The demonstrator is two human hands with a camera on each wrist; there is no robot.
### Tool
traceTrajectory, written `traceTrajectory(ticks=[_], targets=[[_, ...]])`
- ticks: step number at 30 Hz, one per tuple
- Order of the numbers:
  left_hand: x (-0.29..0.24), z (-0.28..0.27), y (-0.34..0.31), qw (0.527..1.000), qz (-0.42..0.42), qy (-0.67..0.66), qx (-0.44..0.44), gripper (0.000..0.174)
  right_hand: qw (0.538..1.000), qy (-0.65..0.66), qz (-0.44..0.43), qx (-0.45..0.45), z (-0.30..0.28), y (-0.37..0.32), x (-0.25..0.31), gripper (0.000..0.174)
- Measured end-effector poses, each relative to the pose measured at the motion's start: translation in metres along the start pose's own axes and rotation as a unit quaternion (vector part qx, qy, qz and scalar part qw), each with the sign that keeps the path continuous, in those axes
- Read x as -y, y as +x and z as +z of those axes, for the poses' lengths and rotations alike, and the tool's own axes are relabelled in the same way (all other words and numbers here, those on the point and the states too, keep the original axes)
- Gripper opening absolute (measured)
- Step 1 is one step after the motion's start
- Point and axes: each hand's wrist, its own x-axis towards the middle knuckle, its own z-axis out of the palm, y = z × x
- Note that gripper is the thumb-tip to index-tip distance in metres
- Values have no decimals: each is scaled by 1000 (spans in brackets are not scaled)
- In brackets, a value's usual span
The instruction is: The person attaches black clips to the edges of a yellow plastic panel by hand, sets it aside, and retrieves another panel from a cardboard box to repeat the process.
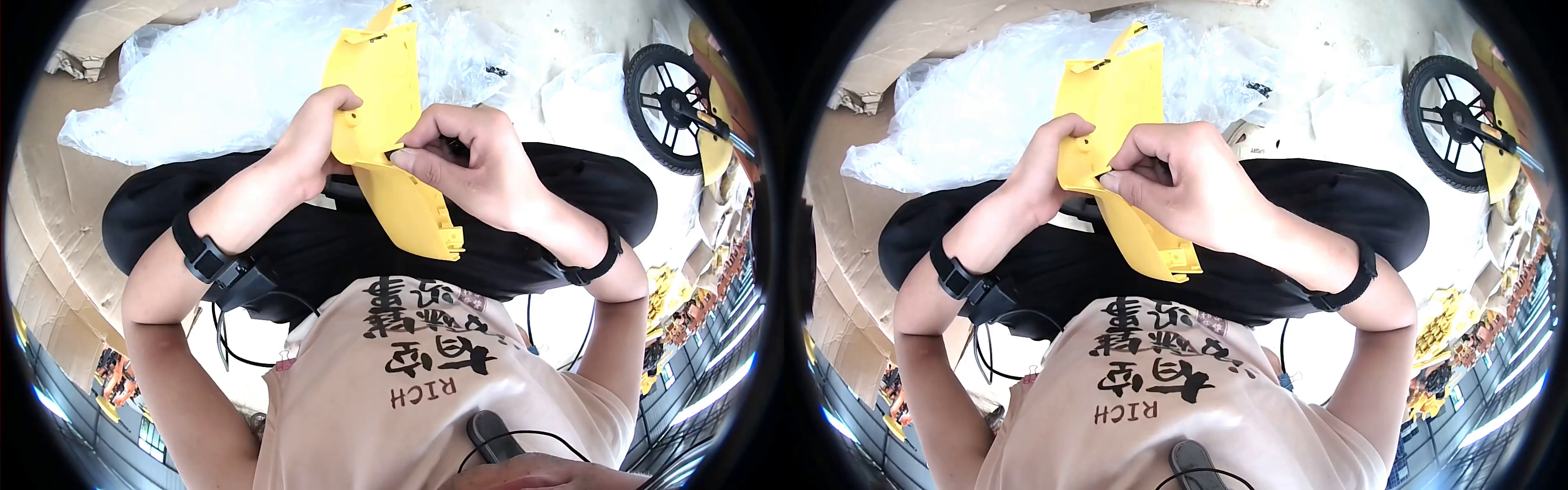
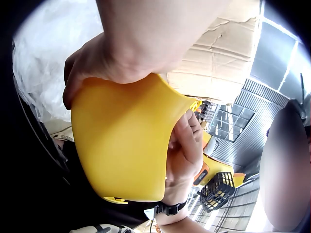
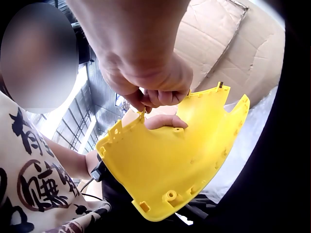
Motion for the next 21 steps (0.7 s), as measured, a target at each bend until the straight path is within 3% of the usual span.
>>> traceTrajectory(ticks=[6, 9, 11, 13, 18, 21], targets=[[1, 3, 3, 999, -3, 21, -48, 50, 1000, -14, -23, 1, -2, 3, -5, 13], [-8, 3, 0, 1000, 4, 7, -15, 52, 999, 25, -4, 24, -14, 2, -2, 14], [-15, 4, -3, 1000, 23, 3, 3, 53, 987, 159, -14, 33, -19, 1, -7, 17], [-14, 5, -4, 1000, 23, 5, -1, 53, 990, 136, -8, 44, -23, 1, -8, 21], [-1, 2, 4, 1000, 12, 4, -1, 53, 951, 265, 99, 127, -18, 3, -12, 22], [1, 2, 4, 1000, 16, -1, -12, 52, 941, 285, 146, 111, -14, 5, -16, 26]])
